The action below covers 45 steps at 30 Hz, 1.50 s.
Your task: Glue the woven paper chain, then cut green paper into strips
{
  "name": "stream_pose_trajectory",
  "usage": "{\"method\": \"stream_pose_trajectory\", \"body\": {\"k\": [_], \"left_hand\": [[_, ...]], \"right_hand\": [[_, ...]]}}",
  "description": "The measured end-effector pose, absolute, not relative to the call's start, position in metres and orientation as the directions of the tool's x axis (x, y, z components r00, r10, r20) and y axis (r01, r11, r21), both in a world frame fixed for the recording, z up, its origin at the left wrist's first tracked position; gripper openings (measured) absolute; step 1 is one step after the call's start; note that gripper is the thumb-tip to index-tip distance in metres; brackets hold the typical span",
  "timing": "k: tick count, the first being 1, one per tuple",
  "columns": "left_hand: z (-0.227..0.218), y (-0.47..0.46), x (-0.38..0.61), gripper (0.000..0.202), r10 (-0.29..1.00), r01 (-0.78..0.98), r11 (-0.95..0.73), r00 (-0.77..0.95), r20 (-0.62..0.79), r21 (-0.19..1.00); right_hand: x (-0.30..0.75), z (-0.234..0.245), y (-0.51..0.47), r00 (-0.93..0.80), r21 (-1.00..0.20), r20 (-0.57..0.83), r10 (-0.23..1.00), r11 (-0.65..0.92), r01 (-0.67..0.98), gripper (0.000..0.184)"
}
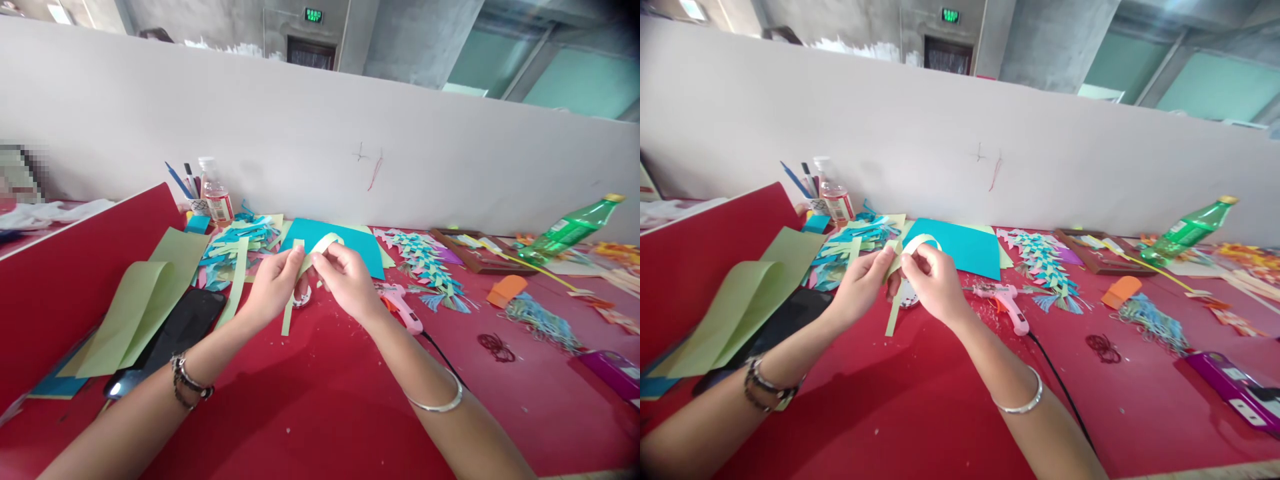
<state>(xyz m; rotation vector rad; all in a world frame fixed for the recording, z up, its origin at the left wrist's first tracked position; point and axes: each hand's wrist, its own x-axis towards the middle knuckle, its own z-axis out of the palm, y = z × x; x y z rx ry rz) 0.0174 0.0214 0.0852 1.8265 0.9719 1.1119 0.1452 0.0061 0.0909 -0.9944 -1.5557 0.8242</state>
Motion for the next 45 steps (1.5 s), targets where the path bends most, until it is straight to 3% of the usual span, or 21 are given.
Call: {"method": "stream_pose_trajectory", "body": {"k": [8,13,21,31,38,45], "left_hand": [[0.0869,0.0216,0.0170,0.057,0.850,0.212,-0.429,0.423,0.313,0.878],[0.0834,0.0214,0.0179,0.056,0.855,0.267,-0.486,0.344,0.389,0.832],[0.0804,0.0204,0.0160,0.052,0.823,0.398,-0.568,0.286,0.491,0.720],[0.0817,0.0220,0.0166,0.052,0.866,0.282,-0.485,0.288,0.409,0.828],[0.0814,0.0240,0.0149,0.051,0.844,0.319,-0.525,0.312,0.436,0.789],[0.0880,0.0218,0.0124,0.045,0.811,0.357,-0.579,0.343,0.473,0.733]], "right_hand": [[0.1484,0.0920,0.0088,-0.001,-0.890,0.434,0.901,0.429,0.154,0.026],[0.1465,0.0917,0.0078,-0.151,-0.859,0.459,0.876,0.481,0.178,0.022],[0.1440,0.0902,0.0067,-0.100,-0.876,0.429,0.898,0.440,0.198,0.026],[0.1449,0.0905,0.0070,-0.024,-0.898,0.409,0.912,0.407,0.169,0.029],[0.1440,0.0892,0.0068,-0.144,-0.906,0.384,0.912,0.402,0.135,0.023],[0.1455,0.0899,0.0065,-0.105,-0.921,0.351,0.930,0.363,0.139,0.024]]}}
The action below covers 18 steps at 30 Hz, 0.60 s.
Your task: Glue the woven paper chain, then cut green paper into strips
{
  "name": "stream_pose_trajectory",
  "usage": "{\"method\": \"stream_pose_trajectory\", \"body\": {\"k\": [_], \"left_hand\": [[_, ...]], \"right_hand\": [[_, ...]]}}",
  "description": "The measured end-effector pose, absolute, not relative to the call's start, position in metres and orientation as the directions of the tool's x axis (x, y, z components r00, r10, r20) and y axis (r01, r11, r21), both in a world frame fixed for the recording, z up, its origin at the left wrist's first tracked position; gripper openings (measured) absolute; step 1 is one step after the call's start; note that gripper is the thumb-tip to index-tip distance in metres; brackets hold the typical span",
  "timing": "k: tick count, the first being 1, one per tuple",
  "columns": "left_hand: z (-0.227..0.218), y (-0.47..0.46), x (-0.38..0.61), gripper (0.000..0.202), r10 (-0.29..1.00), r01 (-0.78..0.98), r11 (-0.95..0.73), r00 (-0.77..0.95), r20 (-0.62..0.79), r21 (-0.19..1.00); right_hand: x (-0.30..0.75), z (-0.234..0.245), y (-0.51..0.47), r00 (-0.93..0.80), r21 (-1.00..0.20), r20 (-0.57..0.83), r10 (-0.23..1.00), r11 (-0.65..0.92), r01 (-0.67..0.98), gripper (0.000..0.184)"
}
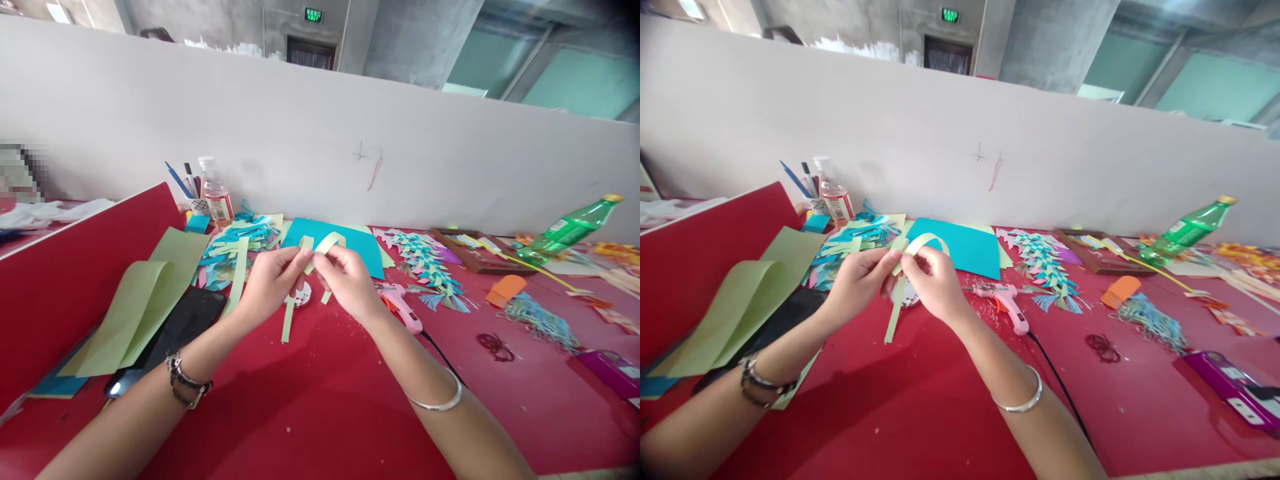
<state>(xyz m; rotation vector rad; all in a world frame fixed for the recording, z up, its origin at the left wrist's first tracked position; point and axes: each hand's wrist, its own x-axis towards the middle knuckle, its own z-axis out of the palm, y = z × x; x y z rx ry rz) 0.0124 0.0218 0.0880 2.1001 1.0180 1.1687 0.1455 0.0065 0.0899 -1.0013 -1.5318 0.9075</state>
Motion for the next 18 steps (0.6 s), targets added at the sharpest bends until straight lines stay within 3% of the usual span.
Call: {"method": "stream_pose_trajectory", "body": {"k": [8,14,18], "left_hand": [[0.098,0.029,0.003,0.035,0.867,0.202,-0.493,0.199,0.457,0.846],[0.116,0.029,-0.009,0.032,0.837,0.162,-0.544,0.180,0.517,0.824],[0.126,0.023,-0.016,0.031,0.800,0.210,-0.599,0.200,0.566,0.773]], "right_hand": [[0.153,0.097,0.005,-0.037,-0.904,0.395,0.918,0.395,0.163,0.027],[0.164,0.121,-0.016,-0.414,-0.829,0.283,0.865,0.437,0.348,0.018],[0.167,0.129,-0.034,-0.665,-0.684,0.085,0.742,0.529,0.503,0.018]]}}
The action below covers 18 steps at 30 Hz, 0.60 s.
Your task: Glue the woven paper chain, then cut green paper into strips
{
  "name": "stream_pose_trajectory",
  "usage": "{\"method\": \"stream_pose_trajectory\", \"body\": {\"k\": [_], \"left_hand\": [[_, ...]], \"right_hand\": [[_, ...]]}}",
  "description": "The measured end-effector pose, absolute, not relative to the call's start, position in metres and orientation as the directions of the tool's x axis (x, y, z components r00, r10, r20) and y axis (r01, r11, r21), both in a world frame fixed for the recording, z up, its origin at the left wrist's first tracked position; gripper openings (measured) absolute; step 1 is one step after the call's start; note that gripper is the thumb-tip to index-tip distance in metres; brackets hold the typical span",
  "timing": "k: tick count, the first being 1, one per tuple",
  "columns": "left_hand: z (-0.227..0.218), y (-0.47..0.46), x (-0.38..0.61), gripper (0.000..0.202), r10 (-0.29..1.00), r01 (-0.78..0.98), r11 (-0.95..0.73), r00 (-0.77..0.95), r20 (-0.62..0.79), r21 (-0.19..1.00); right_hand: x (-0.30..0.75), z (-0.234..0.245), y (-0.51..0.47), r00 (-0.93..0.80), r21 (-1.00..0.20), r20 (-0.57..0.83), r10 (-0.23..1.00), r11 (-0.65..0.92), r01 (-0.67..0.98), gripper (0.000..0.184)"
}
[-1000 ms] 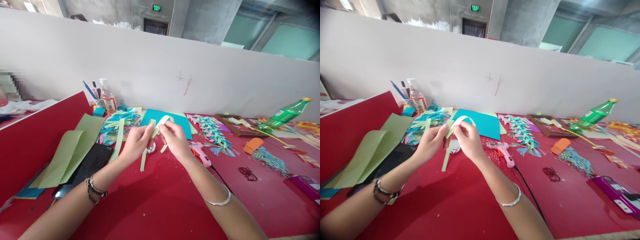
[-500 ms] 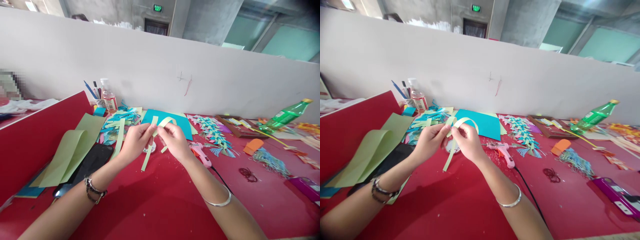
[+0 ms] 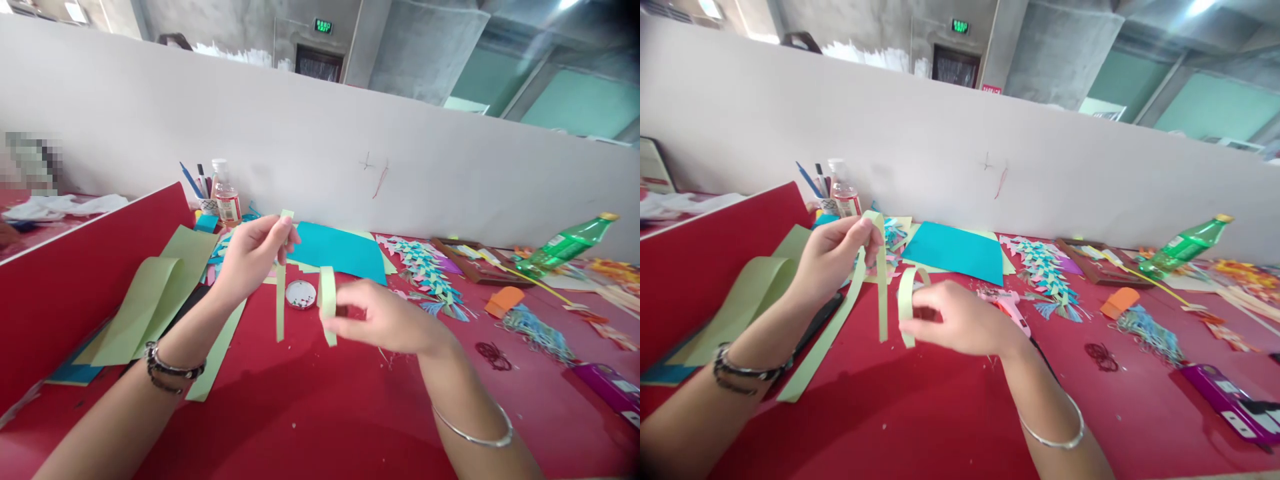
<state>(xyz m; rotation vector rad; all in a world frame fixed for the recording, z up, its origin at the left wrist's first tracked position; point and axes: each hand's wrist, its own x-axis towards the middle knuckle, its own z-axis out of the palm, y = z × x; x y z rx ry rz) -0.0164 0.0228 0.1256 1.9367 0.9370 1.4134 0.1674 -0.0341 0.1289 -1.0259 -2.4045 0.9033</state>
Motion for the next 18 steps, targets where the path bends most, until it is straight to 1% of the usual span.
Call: {"method": "stream_pose_trajectory", "body": {"k": [2,4,6,8,12,14,15,16,18], "left_hand": [[0.129,0.021,-0.019,0.032,0.752,0.275,-0.659,0.212,0.624,0.700],[0.132,0.019,-0.021,0.033,0.698,0.315,-0.713,0.233,0.677,0.626],[0.134,0.017,-0.021,0.032,0.656,0.305,-0.752,0.262,0.708,0.584],[0.137,0.013,-0.021,0.032,0.623,0.261,-0.782,0.298,0.723,0.566],[0.146,-0.005,-0.024,0.032,0.539,0.124,-0.834,0.392,0.745,0.538],[0.152,-0.017,-0.029,0.032,0.484,0.056,-0.852,0.461,0.744,0.520],[0.155,-0.022,-0.031,0.033,0.469,0.032,-0.850,0.498,0.729,0.525],[0.157,-0.027,-0.034,0.034,0.463,0.011,-0.840,0.536,0.706,0.542],[0.159,-0.034,-0.038,0.035,0.456,-0.017,-0.797,0.638,0.620,0.603]], "right_hand": [[0.170,0.121,-0.042,-0.748,-0.629,-0.050,0.662,0.561,0.538,0.019],[0.173,0.105,-0.049,-0.761,-0.578,-0.143,0.633,0.570,0.583,0.019],[0.179,0.087,-0.055,-0.726,-0.531,-0.181,0.663,0.556,0.640,0.017],[0.186,0.072,-0.061,-0.673,-0.501,-0.204,0.711,0.515,0.695,0.013],[0.205,0.053,-0.070,-0.491,-0.409,-0.234,0.839,0.373,0.833,0.012],[0.215,0.047,-0.071,-0.398,-0.347,-0.215,0.892,0.312,0.884,0.011],[0.220,0.046,-0.072,-0.366,-0.333,-0.173,0.915,0.295,0.896,0.013],[0.222,0.046,-0.072,-0.336,-0.337,-0.107,0.936,0.283,0.898,0.023],[0.223,0.049,-0.074,-0.280,-0.409,0.061,0.958,0.280,0.869,0.055]]}}
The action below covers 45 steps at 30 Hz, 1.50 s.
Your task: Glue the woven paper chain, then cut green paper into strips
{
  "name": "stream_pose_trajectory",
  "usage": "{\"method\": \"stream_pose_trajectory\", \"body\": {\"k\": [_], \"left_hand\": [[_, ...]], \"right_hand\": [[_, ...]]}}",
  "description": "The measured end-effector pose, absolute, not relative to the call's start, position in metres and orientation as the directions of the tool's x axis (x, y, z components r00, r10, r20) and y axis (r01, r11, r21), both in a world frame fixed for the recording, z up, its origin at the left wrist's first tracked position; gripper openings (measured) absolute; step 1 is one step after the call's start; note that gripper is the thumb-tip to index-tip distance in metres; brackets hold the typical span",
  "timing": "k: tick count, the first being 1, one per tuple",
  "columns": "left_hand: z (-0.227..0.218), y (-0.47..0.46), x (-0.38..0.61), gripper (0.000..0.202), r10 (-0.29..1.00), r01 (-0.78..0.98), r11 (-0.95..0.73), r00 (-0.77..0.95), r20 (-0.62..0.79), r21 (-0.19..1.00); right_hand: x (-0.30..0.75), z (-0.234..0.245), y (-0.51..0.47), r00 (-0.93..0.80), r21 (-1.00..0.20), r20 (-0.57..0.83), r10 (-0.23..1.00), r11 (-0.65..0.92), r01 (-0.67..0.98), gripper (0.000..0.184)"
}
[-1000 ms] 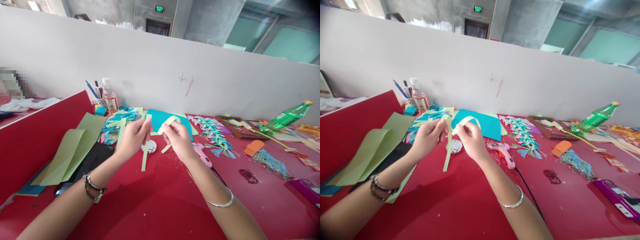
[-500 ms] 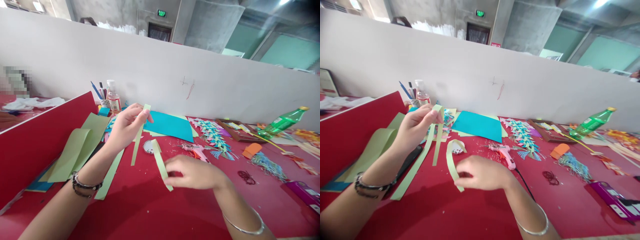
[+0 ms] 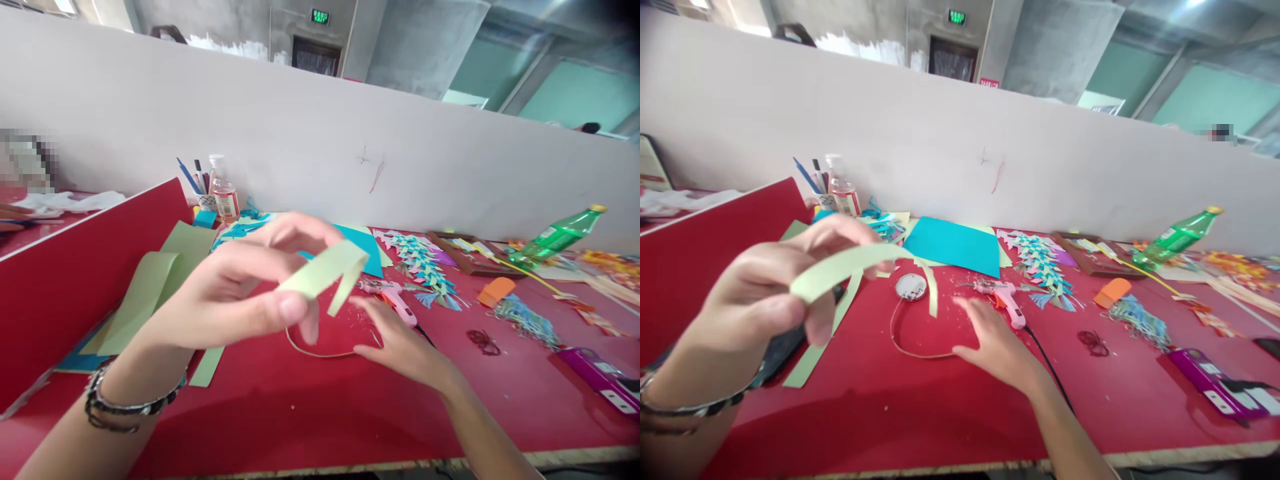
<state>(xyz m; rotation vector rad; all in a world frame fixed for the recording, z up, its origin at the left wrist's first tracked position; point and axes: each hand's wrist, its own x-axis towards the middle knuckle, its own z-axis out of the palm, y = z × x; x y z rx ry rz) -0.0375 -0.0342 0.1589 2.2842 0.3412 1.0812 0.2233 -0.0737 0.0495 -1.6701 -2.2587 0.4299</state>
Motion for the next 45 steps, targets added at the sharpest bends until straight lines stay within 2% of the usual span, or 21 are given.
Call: {"method": "stream_pose_trajectory", "body": {"k": [2,4,5,8,9,13,16,18,19,20,22,23,26,29,32,36,38,41,45], "left_hand": [[0.159,-0.037,-0.038,0.037,0.413,-0.029,-0.757,0.753,0.512,0.653],[0.158,-0.037,-0.037,0.041,0.352,-0.040,-0.741,0.827,0.439,0.670],[0.157,-0.036,-0.036,0.043,0.336,-0.042,-0.735,0.844,0.417,0.677],[0.153,-0.032,-0.040,0.042,0.352,-0.036,-0.666,0.866,0.356,0.745],[0.150,-0.030,-0.043,0.040,0.366,-0.024,-0.624,0.874,0.318,0.781],[0.133,-0.013,-0.062,0.039,0.426,0.058,-0.485,0.887,0.177,0.873],[0.109,0.001,-0.071,0.036,0.520,0.290,-0.516,0.854,0.025,0.806],[0.088,0.006,-0.073,0.027,0.615,0.494,-0.592,0.787,-0.039,0.636],[0.077,0.008,-0.072,0.024,0.664,0.569,-0.631,0.748,-0.013,0.527],[0.066,0.008,-0.071,0.031,0.705,0.623,-0.659,0.707,0.059,0.421],[0.047,0.005,-0.066,0.053,0.698,0.652,-0.709,0.703,0.137,0.269],[0.040,0.002,-0.063,0.060,0.661,0.627,-0.746,0.737,0.142,0.223],[0.027,-0.005,-0.052,0.062,0.496,0.474,-0.861,0.863,0.099,0.183],[0.023,-0.007,-0.040,0.040,0.417,0.400,-0.902,0.905,0.090,0.160],[0.022,-0.006,-0.032,0.010,0.416,0.411,-0.909,0.903,0.102,0.067],[0.022,-0.005,-0.029,0.023,0.363,0.368,-0.929,0.927,0.099,-0.036],[0.022,-0.005,-0.031,0.021,0.373,0.375,-0.927,0.925,0.070,-0.014],[0.023,-0.005,-0.035,0.015,0.437,0.431,-0.898,0.898,0.052,0.090],[0.024,-0.004,-0.041,0.020,0.542,0.521,-0.816,0.840,0.015,0.250]], "right_hand": [[0.218,0.058,-0.075,-0.250,-0.547,0.190,0.949,0.314,0.776,0.083],[0.209,0.069,-0.077,-0.275,-0.669,0.256,0.927,0.375,0.642,0.091],[0.205,0.074,-0.078,-0.299,-0.699,0.279,0.913,0.406,0.588,0.082],[0.198,0.082,-0.079,-0.375,-0.738,0.293,0.879,0.458,0.496,0.021],[0.198,0.082,-0.079,-0.382,-0.760,0.277,0.881,0.445,0.474,0.014],[0.208,0.080,-0.079,-0.314,-0.829,0.173,0.933,0.311,0.465,0.025],[0.214,0.073,-0.079,-0.263,-0.742,0.078,0.962,0.232,0.629,0.029],[0.216,0.064,-0.078,-0.255,-0.579,0.015,0.967,0.216,0.786,0.026],[0.216,0.060,-0.078,-0.251,-0.468,-0.001,0.968,0.221,0.855,0.022],[0.216,0.055,-0.078,-0.246,-0.358,-0.011,0.969,0.226,0.906,0.019],[0.215,0.046,-0.080,-0.243,-0.207,-0.030,0.970,0.232,0.950,0.031],[0.214,0.042,-0.081,-0.250,-0.189,-0.045,0.967,0.238,0.953,0.041],[0.206,0.035,-0.086,-0.334,-0.291,-0.115,0.936,0.289,0.912,0.060],[0.193,0.030,-0.090,-0.396,-0.357,-0.093,0.914,0.341,0.870,0.065],[0.182,0.022,-0.089,-0.397,-0.346,-0.028,0.918,0.363,0.865,0.045],[0.180,0.014,-0.085,-0.394,-0.329,0.000,0.919,0.372,0.868,0.023],[0.183,0.012,-0.082,-0.390,-0.309,0.002,0.921,0.371,0.876,0.019],[0.190,0.011,-0.079,-0.352,-0.303,0.005,0.936,0.337,0.891,0.020],[0.202,0.015,-0.076,-0.300,-0.406,-0.013,0.954,0.269,0.873,0.020]]}}
